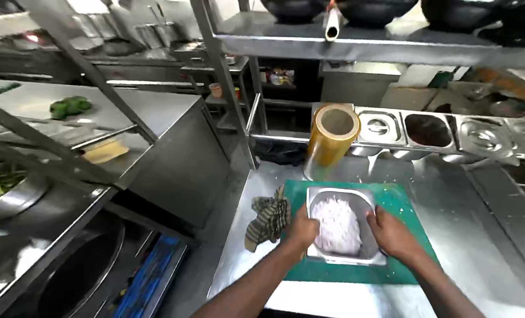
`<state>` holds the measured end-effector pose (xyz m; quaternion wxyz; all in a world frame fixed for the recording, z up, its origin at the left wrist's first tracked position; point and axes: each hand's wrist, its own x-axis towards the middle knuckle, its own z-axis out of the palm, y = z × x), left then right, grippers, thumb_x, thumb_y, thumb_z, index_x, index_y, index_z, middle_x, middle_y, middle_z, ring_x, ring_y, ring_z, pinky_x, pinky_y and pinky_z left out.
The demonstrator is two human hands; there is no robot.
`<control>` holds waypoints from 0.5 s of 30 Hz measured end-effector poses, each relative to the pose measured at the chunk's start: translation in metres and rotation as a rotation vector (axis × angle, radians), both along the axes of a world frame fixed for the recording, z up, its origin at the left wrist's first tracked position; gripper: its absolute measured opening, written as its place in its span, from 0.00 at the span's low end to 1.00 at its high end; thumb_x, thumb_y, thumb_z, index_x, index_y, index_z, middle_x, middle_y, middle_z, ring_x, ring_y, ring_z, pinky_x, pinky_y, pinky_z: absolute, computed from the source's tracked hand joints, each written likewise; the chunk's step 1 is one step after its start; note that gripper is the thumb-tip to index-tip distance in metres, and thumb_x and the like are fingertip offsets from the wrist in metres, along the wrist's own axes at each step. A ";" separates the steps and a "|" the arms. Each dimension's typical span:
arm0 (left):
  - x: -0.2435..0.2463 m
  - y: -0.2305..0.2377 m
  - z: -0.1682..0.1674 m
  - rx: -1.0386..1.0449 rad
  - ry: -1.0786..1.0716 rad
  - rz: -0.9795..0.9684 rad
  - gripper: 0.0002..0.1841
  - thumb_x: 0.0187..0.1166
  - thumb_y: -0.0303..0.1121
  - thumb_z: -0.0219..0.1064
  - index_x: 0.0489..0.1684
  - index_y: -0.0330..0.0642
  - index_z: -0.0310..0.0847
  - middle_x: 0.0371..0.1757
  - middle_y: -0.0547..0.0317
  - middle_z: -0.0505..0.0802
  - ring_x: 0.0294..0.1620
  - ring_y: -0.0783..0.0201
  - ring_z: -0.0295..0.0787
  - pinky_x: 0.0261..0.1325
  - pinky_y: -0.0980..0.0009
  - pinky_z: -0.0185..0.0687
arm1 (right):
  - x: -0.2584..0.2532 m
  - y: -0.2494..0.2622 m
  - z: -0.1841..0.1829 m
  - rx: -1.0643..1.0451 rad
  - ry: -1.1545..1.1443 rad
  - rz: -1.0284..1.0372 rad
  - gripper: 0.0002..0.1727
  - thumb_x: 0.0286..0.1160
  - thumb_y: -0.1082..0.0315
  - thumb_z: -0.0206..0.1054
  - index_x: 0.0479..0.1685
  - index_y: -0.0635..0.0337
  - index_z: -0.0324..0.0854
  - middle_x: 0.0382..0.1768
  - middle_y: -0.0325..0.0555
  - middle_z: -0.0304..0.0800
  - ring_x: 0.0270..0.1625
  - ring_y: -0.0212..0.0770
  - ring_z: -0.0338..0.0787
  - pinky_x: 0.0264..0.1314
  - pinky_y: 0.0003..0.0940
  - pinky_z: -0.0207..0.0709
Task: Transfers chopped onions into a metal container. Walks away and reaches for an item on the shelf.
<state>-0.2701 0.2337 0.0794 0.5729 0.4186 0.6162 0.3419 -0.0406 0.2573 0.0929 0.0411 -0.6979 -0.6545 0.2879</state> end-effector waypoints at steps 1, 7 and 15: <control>0.001 0.003 0.001 -0.009 -0.002 -0.021 0.29 0.71 0.17 0.63 0.76 0.38 0.72 0.58 0.43 0.89 0.54 0.53 0.89 0.55 0.53 0.86 | 0.002 0.001 0.002 -0.015 -0.010 -0.011 0.27 0.94 0.50 0.47 0.64 0.67 0.78 0.45 0.64 0.89 0.52 0.64 0.91 0.57 0.67 0.79; 0.017 -0.013 -0.011 0.046 -0.085 0.045 0.31 0.70 0.16 0.61 0.78 0.38 0.69 0.57 0.44 0.89 0.49 0.56 0.90 0.51 0.56 0.88 | 0.016 -0.010 0.022 0.118 -0.312 0.014 0.32 0.86 0.37 0.53 0.67 0.54 0.81 0.44 0.57 0.93 0.50 0.64 0.93 0.49 0.69 0.81; 0.040 -0.057 -0.012 0.087 -0.229 0.220 0.44 0.66 0.11 0.61 0.89 0.29 0.47 0.73 0.32 0.77 0.64 0.52 0.83 0.63 0.56 0.84 | 0.019 -0.054 -0.034 0.929 0.193 0.279 0.25 0.80 0.40 0.64 0.61 0.46 0.90 0.79 0.48 0.82 0.84 0.59 0.74 0.81 0.68 0.67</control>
